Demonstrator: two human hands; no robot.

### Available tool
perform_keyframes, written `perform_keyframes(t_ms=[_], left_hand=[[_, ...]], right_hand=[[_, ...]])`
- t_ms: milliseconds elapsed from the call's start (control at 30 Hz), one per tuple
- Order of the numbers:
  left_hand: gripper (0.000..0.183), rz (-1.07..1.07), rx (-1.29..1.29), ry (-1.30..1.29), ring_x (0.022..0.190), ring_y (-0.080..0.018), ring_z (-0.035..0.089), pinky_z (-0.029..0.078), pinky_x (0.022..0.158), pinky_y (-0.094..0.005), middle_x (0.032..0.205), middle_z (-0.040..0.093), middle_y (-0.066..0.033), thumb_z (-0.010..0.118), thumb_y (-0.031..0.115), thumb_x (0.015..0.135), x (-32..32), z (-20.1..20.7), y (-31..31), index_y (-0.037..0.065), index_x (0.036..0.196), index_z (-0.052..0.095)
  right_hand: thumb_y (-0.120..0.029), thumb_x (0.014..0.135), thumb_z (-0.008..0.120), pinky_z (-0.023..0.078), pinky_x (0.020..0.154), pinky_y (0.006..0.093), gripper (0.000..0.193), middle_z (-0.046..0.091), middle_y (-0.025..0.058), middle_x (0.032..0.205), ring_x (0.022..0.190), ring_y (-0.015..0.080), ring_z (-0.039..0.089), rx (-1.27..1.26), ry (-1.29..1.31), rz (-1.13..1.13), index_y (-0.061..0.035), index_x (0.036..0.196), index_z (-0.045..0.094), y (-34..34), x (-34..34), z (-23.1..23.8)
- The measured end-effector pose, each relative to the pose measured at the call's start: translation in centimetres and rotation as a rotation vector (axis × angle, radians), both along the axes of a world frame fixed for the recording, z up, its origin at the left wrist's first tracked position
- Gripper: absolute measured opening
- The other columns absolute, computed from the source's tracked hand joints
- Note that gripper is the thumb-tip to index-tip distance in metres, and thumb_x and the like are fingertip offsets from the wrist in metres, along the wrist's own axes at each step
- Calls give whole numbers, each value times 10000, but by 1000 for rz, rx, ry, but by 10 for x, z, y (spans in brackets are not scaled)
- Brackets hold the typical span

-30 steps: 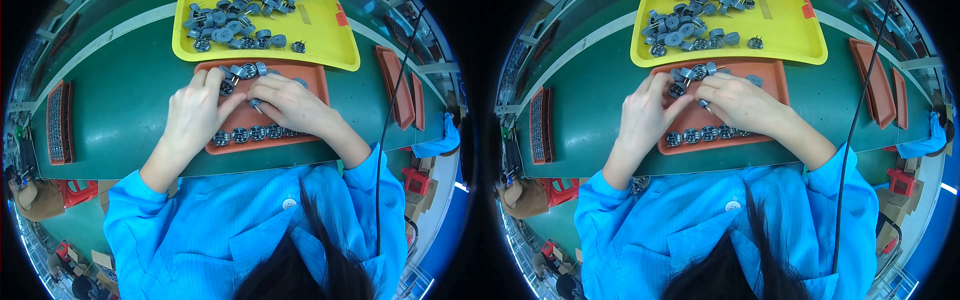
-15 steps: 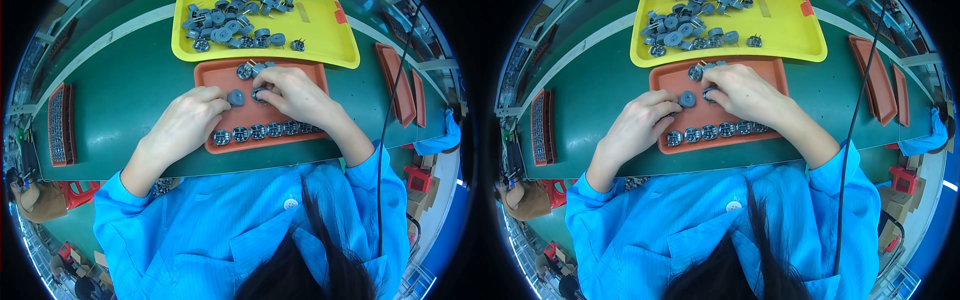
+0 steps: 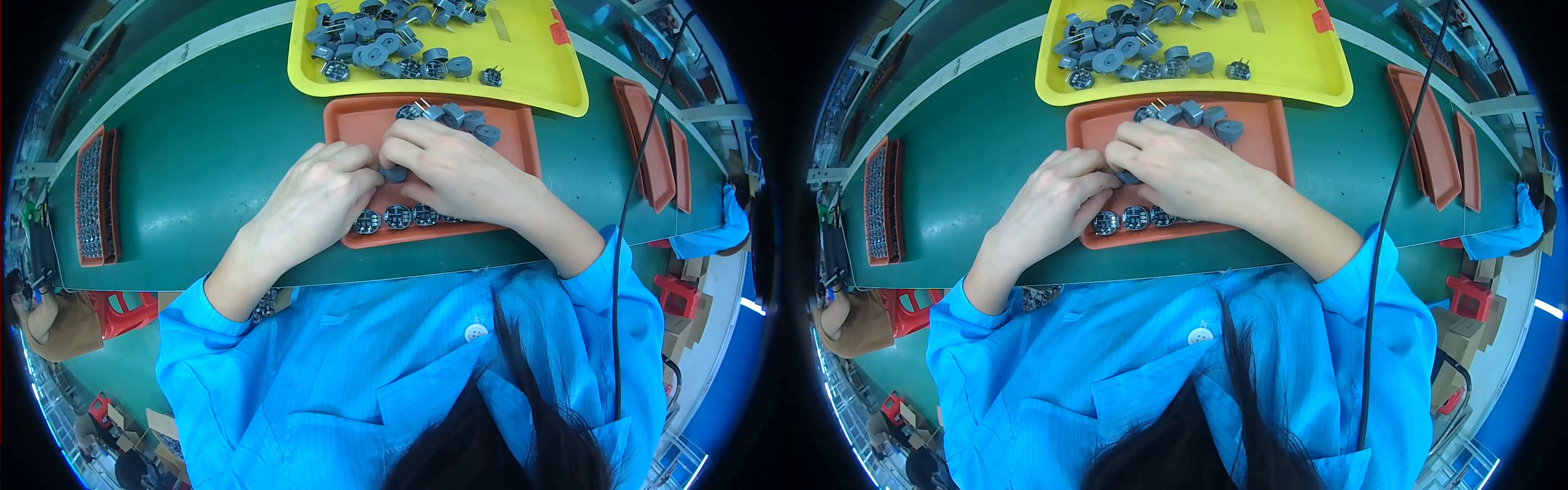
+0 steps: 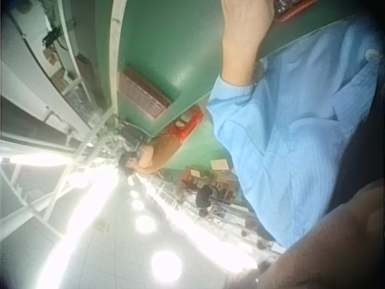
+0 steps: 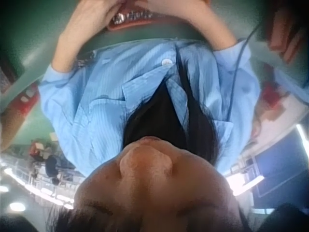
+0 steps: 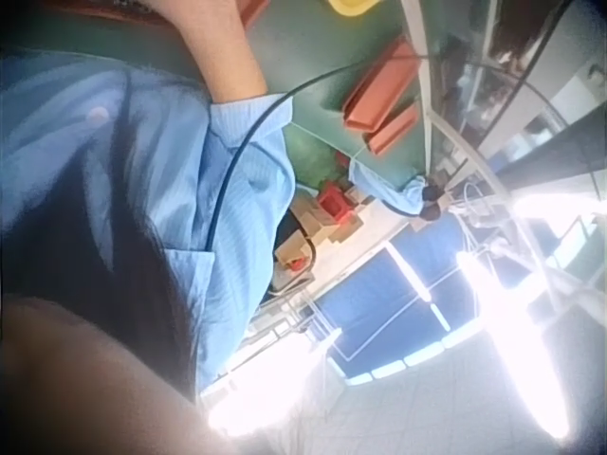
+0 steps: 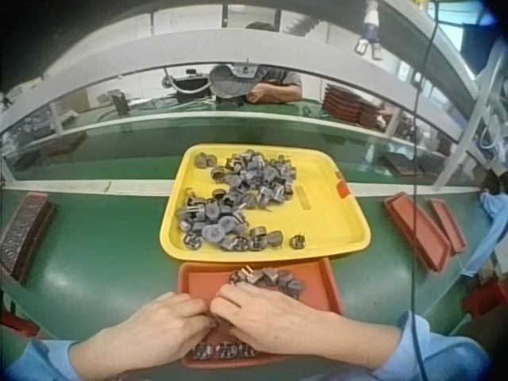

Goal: The person assembles electronic components by hand, inserting them into a circuit board tray.

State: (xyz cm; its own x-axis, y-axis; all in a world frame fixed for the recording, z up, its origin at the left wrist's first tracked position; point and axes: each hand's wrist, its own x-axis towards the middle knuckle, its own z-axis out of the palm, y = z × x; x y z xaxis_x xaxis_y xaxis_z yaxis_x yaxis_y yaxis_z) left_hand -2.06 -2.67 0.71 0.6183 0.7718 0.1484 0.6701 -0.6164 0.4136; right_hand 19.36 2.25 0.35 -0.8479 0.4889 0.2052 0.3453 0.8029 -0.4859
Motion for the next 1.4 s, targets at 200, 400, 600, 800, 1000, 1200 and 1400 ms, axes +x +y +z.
perform_keyframes(t_ms=[200, 400, 600, 800, 1000, 1200, 1400], left_hand=[[150, 58, -93, -31, 966, -292, 640, 540, 828, -401, 960, 639, -99, 673, 22, 788, 1, 0, -2, -2, 935, 692], [122, -18, 131, 6, 975, -277, 614, 498, 893, -375, 974, 621, -84, 690, 38, 790, -1, -2, -5, 24, 910, 676], [111, 58, -18, 15, 975, -270, 607, 486, 874, -375, 977, 617, -92, 697, 46, 788, 2, 4, -10, 36, 890, 654], [133, 21, -236, -43, 889, -318, 632, 525, 787, -397, 989, 633, -132, 666, 37, 844, 3, 25, -2, 2, 966, 625], [202, 105, -243, -196, 910, -342, 653, 536, 803, -394, 1007, 635, -167, 644, 64, 892, 18, 9, 22, -9, 1080, 632], [185, 5, -134, -188, 903, -335, 666, 545, 784, -393, 1017, 636, -165, 671, 47, 860, 64, -7, 28, 0, 1039, 668], [129, -1, -328, -59, 895, -324, 671, 541, 794, -396, 943, 662, -140, 679, 20, 832, 59, 10, 38, -7, 958, 689]], right_hand=[[-40, 781, 711, 533, 809, 409, 224, 665, 175, 913, 899, 343, 657, -385, -96, -81, 14, 986, 638, 20, -6, 12], [-54, 821, 666, 532, 833, 429, 146, 684, 189, 921, 909, 354, 663, -73, 5, -43, 13, 950, 676, 22, -12, -6], [-42, 825, 667, 529, 813, 410, 142, 659, 172, 973, 912, 331, 652, -291, -145, -63, 12, 956, 676, 20, -7, 10], [-56, 830, 647, 521, 807, 409, 91, 617, 143, 868, 901, 313, 639, -238, 140, 25, -15, 886, 705, 6, 4, -7], [-70, 891, 605, 532, 814, 410, 129, 674, 168, 924, 903, 337, 657, -274, 224, -409, -8, 947, 702, 20, 40, 10], [-20, 876, 655, 539, 710, 308, 174, 660, 113, 961, 816, 243, 664, -21, 256, -345, -25, 1047, 685, 20, 69, -9], [-69, 861, 667, 542, 791, 368, 218, 623, 114, 1028, 907, 292, 647, 51, 221, -457, -40, 1078, 663, 12, 102, -10]])
